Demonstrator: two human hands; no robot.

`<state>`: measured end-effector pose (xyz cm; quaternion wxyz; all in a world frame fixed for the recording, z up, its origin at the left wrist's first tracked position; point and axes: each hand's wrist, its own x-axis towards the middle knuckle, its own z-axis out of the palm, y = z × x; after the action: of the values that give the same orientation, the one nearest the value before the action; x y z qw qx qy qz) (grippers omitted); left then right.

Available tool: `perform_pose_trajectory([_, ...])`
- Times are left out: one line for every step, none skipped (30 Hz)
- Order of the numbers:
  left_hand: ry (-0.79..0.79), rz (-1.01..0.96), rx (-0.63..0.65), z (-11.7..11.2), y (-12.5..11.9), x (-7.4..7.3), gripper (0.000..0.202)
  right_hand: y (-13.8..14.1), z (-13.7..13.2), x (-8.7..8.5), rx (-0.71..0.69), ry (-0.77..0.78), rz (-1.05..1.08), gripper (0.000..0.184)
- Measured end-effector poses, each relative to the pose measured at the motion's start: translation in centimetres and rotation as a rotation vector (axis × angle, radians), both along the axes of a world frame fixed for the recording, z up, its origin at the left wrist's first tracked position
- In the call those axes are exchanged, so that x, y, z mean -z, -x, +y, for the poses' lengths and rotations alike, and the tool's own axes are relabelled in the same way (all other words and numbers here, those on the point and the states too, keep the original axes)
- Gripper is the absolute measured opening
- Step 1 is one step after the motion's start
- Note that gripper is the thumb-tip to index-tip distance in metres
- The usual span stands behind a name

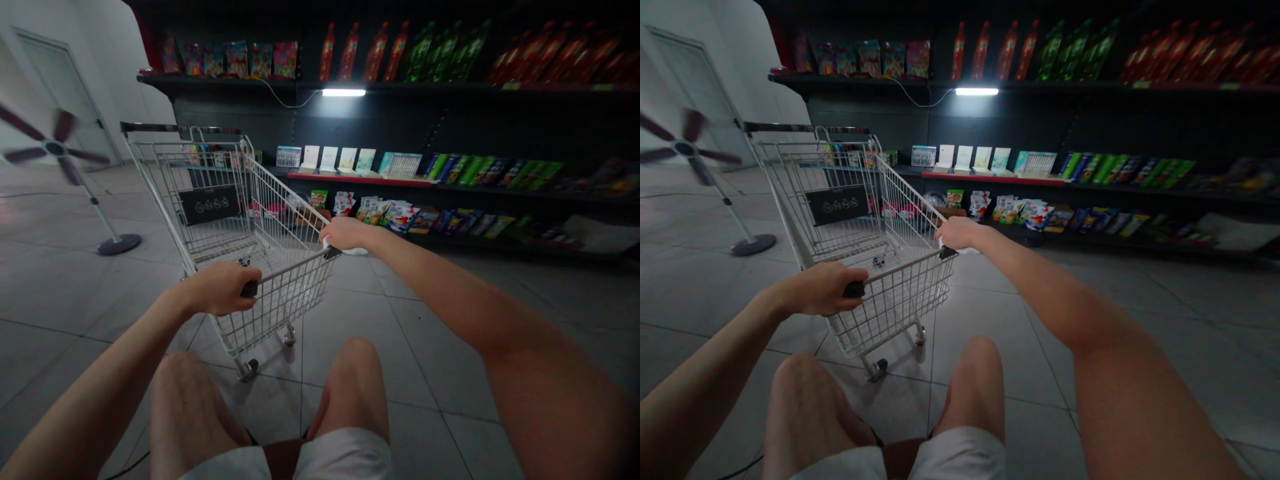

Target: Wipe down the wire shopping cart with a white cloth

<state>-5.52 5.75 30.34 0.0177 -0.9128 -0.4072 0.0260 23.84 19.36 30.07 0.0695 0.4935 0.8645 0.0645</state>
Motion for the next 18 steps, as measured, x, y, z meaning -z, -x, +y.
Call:
perform_pose_trajectory([0.033,-0.022,0.005,0.2,0.4,-0.1,0.016,0.1,-0.2,0.1,-0.009,-0.008,-0.002,0.032])
perform_pose_trajectory([0.072,-0.043,0.009,0.4,0.8,-0.2,0.017,0.2,-0.5,0.1,-0.021,-0.016,-0.006,0.032])
perform_pose_trajectory([0.11,-0.063,0.011,0.7,1.3,-0.3,0.019,0.3,-0.9,0.1,-0.03,-0.021,-0.011,0.031])
perform_pose_trajectory([0.145,-0.078,0.012,1.0,1.8,-0.4,0.022,0.5,-1.3,0.0,-0.031,-0.023,-0.015,0.031])
perform_pose_trajectory([0.173,-0.09,0.007,1.3,2.4,-0.4,0.025,0.8,-1.7,0.0,-0.022,-0.023,-0.02,0.031])
perform_pose_trajectory([0.193,-0.098,-0.001,1.6,3.1,-0.5,0.028,1.1,-2.2,-0.1,-0.009,-0.024,-0.021,0.031])
perform_pose_trajectory([0.208,-0.102,-0.012,2.0,3.8,-0.6,0.03,1.5,-2.7,-0.2,0.007,-0.027,-0.015,0.031])
perform_pose_trajectory([0.221,-0.099,-0.024,2.3,4.5,-0.7,0.031,1.9,-3.2,-0.3,0.023,-0.029,-0.006,0.032])
perform_pose_trajectory([0.234,-0.086,-0.038,2.6,5.1,-0.8,0.031,2.2,-3.7,-0.5,0.034,-0.026,0.007,0.032])
perform_pose_trajectory([0.243,-0.069,-0.058,2.9,5.5,-1.0,0.03,2.7,-4.0,-0.8,0.037,-0.016,0.018,0.032])
perform_pose_trajectory([0.245,-0.052,-0.083,3.1,5.7,-1.2,0.029,3.1,-4.3,-1.1,0.032,0.002,0.027,0.032])
perform_pose_trajectory([0.237,-0.04,-0.108,3.3,5.5,-1.5,0.029,3.5,-4.4,-1.6,0.012,0.035,0.032,0.03])
perform_pose_trajectory([0.216,-0.037,-0.13,3.5,5.0,-1.7,0.032,4.0,-4.4,-2.0,-0.019,0.085,0.032,0.028])
perform_pose_trajectory([0.182,-0.046,-0.147,3.6,4.0,-1.9,0.036,4.5,-4.2,-2.4,-0.06,0.151,0.026,0.026])
perform_pose_trajectory([0.143,-0.061,-0.145,3.7,2.8,-2.0,0.044,5.1,-3.9,-2.7,-0.1,0.236,0.013,0.024])
perform_pose_trajectory([0.092,-0.079,-0.136,3.9,1.3,-1.9,0.051,5.7,-3.5,-2.8,-0.122,0.317,0.006,0.021])
perform_pose_trajectory([0.047,-0.089,-0.121,4.0,-0.2,-1.7,0.057,6.3,-3.0,-2.6,-0.11,0.352,0.028,0.018])
perform_pose_trajectory([0.014,-0.103,-0.097,4.1,-1.8,-1.3,0.061,7.0,-2.5,-2.0,-0.072,0.338,0.074,0.015])
